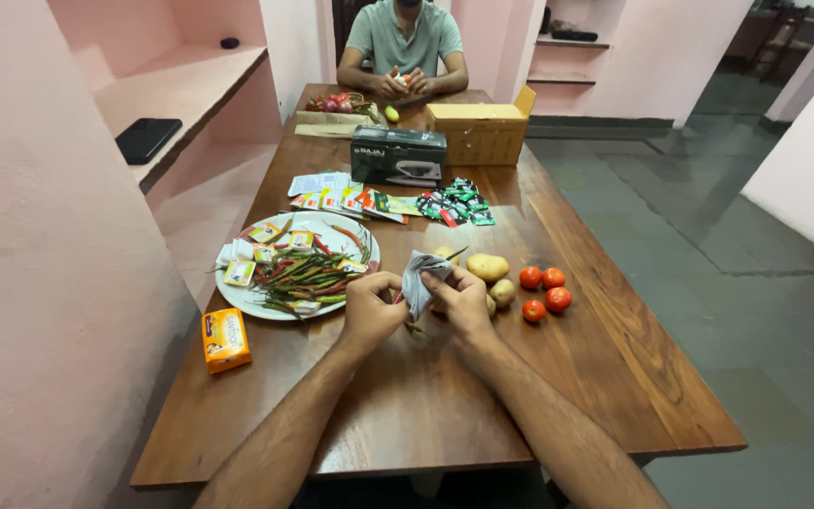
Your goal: The person wipes green chilies one by one with a cloth on a wooden table. The person picks each chili from a plate, rubs it with the cloth, and places it on the table. Other items such as potatoes, tomatoes, and packaged goods are visible but not handled.
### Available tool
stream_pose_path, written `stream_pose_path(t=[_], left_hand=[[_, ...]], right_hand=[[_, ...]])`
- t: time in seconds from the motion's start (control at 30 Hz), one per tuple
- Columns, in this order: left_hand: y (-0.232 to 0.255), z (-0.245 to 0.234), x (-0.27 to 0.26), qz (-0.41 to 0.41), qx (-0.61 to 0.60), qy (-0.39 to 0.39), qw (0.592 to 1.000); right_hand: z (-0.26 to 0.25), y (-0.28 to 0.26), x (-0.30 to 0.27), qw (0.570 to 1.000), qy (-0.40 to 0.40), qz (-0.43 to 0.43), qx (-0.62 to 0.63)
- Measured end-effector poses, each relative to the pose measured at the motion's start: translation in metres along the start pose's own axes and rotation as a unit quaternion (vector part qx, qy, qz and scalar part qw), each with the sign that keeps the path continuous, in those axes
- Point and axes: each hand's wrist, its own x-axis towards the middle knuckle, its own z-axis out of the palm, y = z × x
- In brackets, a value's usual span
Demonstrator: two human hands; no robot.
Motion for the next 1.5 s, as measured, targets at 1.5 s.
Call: stream_pose_path(t=[1.5], left_hand=[[-0.019, 0.01, 0.001, -0.142, -0.135, 0.003, 0.981]], right_hand=[[-0.012, 0.019, 0.012, 0.998, -0.023, 0.019, 0.059]])
